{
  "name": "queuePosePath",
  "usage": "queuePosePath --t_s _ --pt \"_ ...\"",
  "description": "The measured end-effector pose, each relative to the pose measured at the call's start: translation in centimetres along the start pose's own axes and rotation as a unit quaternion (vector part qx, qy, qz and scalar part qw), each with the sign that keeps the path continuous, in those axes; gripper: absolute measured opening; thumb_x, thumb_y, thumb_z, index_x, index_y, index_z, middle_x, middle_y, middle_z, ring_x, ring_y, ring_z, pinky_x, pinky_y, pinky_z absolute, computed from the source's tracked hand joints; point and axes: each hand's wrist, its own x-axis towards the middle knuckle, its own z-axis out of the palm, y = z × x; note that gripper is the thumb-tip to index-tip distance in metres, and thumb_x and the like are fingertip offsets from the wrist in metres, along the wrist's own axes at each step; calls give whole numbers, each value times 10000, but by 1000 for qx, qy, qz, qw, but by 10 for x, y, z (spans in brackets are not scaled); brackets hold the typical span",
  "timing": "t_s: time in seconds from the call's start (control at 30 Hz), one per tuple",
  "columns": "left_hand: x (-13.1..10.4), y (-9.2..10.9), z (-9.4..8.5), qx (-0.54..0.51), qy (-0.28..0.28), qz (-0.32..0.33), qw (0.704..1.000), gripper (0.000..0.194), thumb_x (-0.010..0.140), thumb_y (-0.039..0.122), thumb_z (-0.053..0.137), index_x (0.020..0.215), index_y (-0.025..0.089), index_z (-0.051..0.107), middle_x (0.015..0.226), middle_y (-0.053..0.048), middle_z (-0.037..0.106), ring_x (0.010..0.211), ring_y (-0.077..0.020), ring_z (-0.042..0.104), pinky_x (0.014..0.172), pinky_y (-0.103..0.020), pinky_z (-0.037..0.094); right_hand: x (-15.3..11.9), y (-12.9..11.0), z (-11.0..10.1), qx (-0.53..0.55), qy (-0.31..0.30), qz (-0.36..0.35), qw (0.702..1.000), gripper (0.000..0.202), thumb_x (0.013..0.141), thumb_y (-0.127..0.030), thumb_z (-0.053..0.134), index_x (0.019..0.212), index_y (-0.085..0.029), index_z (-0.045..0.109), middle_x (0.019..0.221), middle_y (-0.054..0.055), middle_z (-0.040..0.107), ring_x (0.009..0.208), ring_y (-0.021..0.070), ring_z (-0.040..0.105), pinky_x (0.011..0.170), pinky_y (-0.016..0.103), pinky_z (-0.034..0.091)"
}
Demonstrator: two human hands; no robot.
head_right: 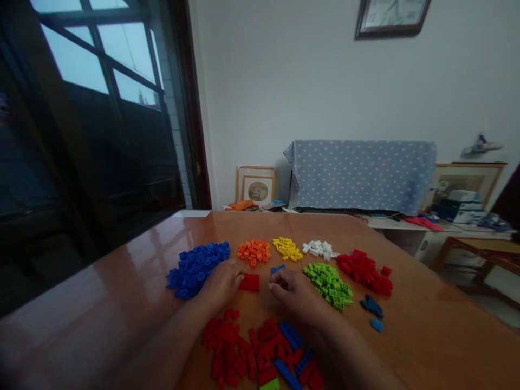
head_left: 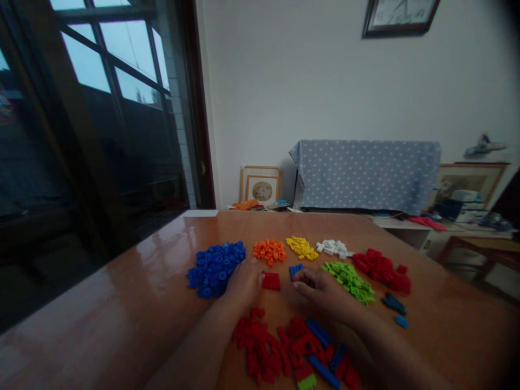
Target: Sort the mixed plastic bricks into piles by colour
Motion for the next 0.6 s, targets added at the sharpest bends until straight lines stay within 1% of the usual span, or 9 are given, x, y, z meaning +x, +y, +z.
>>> queuePosePath --t_s 0.1,0.23,0.33,0.47,0.53,0.6 --pt "2 -2 2 -3 -5 -3 1000 193 896 214 501 911 189 691 1022 -82 662 986 -196 589 883 -292 434 1 2 1 2 5 -4 1000 163 873 -308 520 828 -177 607 721 -20 548 664 129 484 596 233 348" --pt "1 -3 0 -24 25 -8 999 249 899 183 467 1041 185 671 1076 -89 668 1047 -197 579 948 -304 417 -1 7 1 -15 -10 1 1000 125 848 -262 522 833 -184 618 710 -21 553 660 130 491 589 229 352" --pt "-3 -1 -4 -43 30 -13 999 258 893 168 458 1052 181 662 1087 -83 669 1041 -192 580 938 -294 419 -8 4 -2 -35 -57 2 998 101 827 -241 541 864 -192 620 715 -22 571 653 128 502 573 222 351" --pt "-10 4 -12 -59 26 20 998 221 892 181 458 971 196 664 1029 -62 674 992 -186 587 883 -282 425 -20 -9 -8 -78 -123 -6 989 150 795 -279 612 925 -210 640 782 -10 623 686 140 548 585 225 371" --pt "-14 8 -17 -57 16 37 998 202 893 196 461 932 203 659 995 -54 674 959 -186 593 848 -278 427 -24 -15 -10 -100 -149 -3 984 180 784 -288 626 949 -221 653 813 -4 644 688 144 558 573 224 370" --pt "-17 14 -22 -57 -2 38 998 201 897 207 459 925 209 658 987 -51 672 956 -187 595 843 -275 423 -26 -20 -10 -118 -170 -6 978 181 766 -277 637 937 -226 670 836 0 660 693 145 563 569 223 368"
